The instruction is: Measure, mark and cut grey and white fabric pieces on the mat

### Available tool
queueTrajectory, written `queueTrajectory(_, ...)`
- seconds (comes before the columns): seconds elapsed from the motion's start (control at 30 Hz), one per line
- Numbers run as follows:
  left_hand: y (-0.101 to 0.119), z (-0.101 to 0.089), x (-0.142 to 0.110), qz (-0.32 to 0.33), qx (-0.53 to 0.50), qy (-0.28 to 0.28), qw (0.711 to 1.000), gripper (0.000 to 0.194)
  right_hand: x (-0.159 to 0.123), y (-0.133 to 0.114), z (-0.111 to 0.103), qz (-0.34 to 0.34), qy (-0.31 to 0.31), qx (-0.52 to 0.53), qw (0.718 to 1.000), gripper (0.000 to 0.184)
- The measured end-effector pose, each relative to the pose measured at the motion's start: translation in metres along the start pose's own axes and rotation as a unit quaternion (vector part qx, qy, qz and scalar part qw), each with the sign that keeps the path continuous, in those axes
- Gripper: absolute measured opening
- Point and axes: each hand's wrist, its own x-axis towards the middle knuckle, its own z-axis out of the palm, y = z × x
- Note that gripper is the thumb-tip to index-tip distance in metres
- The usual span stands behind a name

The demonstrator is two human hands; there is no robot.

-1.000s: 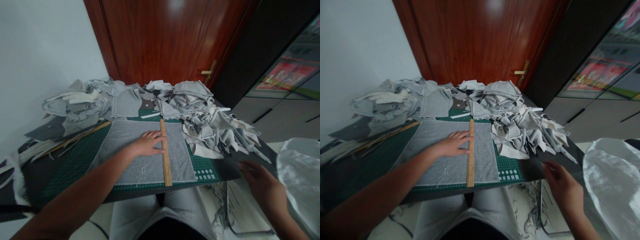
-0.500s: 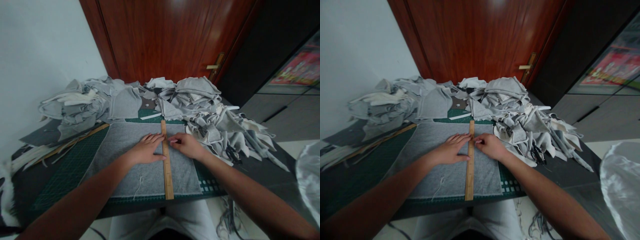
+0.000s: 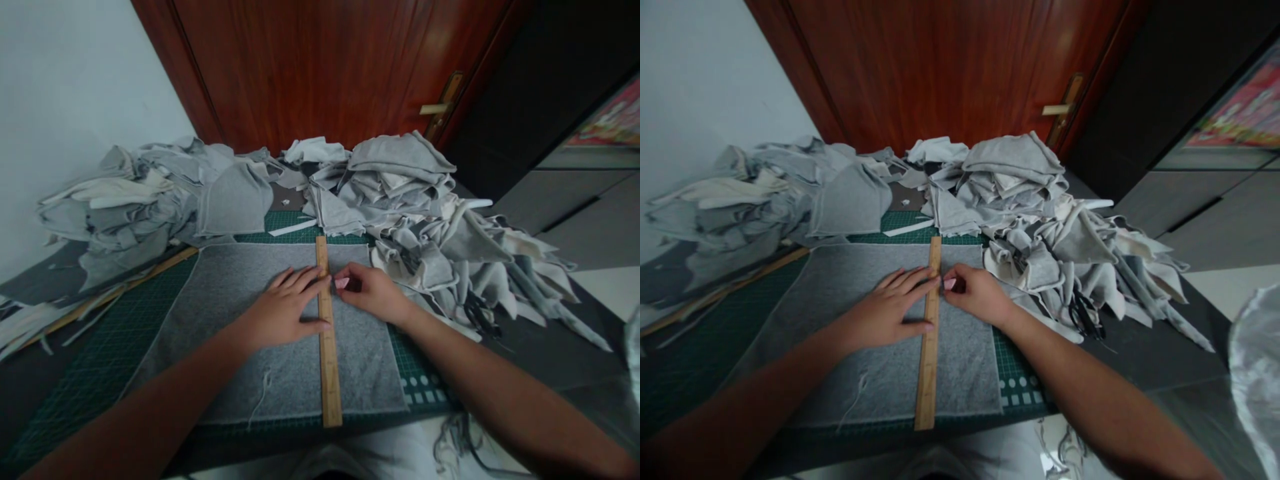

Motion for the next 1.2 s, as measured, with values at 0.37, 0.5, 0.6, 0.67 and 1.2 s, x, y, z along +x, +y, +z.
queueTrajectory(0.37, -0.0007, 0.0025, -0.0002, 0.005, 0.019, -0.009, 1.0, 0.092, -0.0031, 0.0001, -0.0007, -0.074, 0.007, -0.006, 0.997, 0.014)
queueTrajectory(0.5, 0.0008, 0.0029, 0.0007, 0.001, 0.014, -0.004, 1.0, 0.096, -0.0012, -0.0008, -0.0009, -0.103, -0.011, -0.037, 0.994, 0.013)
queueTrajectory(0.6, 0.0022, 0.0021, 0.0013, -0.002, 0.016, -0.006, 1.0, 0.095, -0.0001, 0.0012, 0.0005, -0.131, -0.021, -0.044, 0.99, 0.011)
queueTrajectory(0.67, 0.0028, 0.0014, 0.0014, -0.002, 0.015, -0.01, 1.0, 0.095, 0.0006, 0.004, 0.0018, -0.147, -0.021, -0.049, 0.988, 0.016)
queueTrajectory(1.2, 0.0021, 0.0052, 0.0009, -0.003, 0.007, -0.009, 1.0, 0.098, -0.0009, 0.0057, 0.0016, -0.119, -0.008, -0.06, 0.991, 0.014)
